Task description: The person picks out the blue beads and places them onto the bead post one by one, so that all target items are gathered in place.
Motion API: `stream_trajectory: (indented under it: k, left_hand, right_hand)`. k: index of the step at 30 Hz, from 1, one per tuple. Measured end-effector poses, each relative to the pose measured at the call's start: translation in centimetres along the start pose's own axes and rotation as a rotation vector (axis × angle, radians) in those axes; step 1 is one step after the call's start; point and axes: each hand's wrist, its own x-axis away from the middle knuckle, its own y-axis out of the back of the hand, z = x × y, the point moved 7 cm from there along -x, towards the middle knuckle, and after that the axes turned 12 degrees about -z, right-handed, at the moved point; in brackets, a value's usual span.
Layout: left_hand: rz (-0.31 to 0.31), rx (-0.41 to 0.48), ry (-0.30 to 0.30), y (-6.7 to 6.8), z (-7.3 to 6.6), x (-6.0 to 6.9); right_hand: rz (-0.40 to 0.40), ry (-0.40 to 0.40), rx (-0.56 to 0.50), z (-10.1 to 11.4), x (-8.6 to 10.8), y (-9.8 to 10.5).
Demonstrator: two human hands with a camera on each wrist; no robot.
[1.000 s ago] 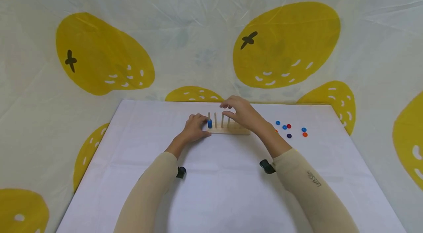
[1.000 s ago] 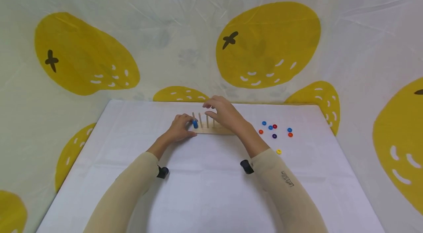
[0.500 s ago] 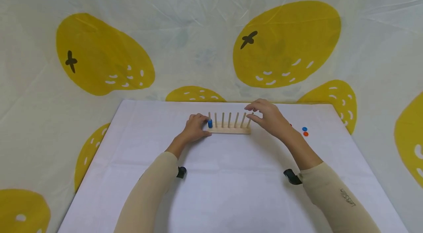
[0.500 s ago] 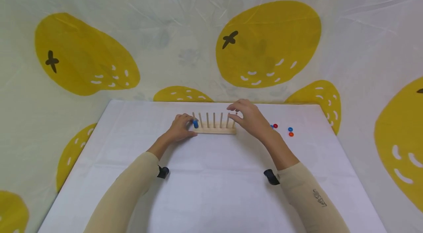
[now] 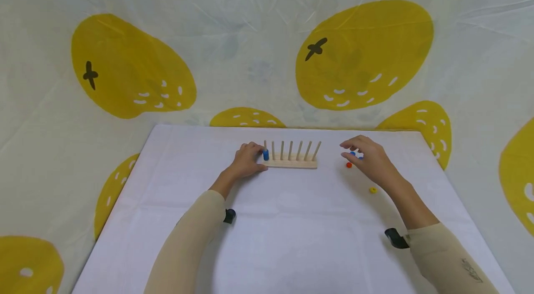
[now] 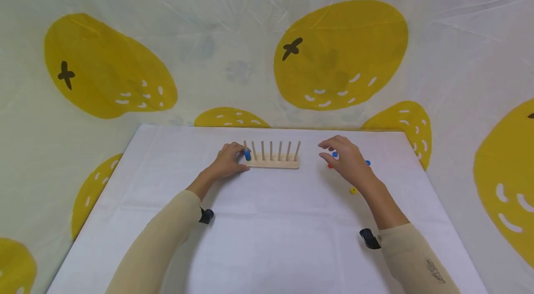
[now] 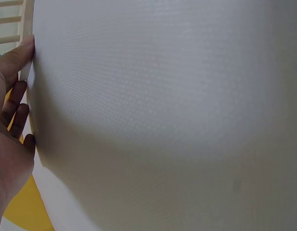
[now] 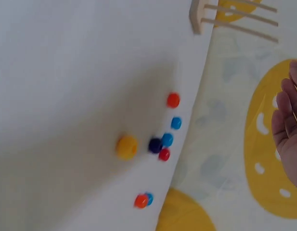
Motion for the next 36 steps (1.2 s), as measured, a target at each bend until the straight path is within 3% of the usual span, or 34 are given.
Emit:
stream_trajectory:
  k: [15, 25, 36]
  left_hand:
    - [-0.007, -0.008, 0.017, 0.0, 0.1, 0.1]
    - [-0.005, -0.013, 0.011, 0.0, 0.2, 0.0]
    - [-0.001, 0.004, 0.008, 0.1, 0.1, 0.0]
  right_hand:
    - [0.085, -0.28, 0.122, -8.1, 4.8, 2.7]
    - [0.167, -0.483, 0.142, -12.9, 7.0, 2.0]
    - [0.223, -0.706, 0.23, -15.3, 8.4, 1.0]
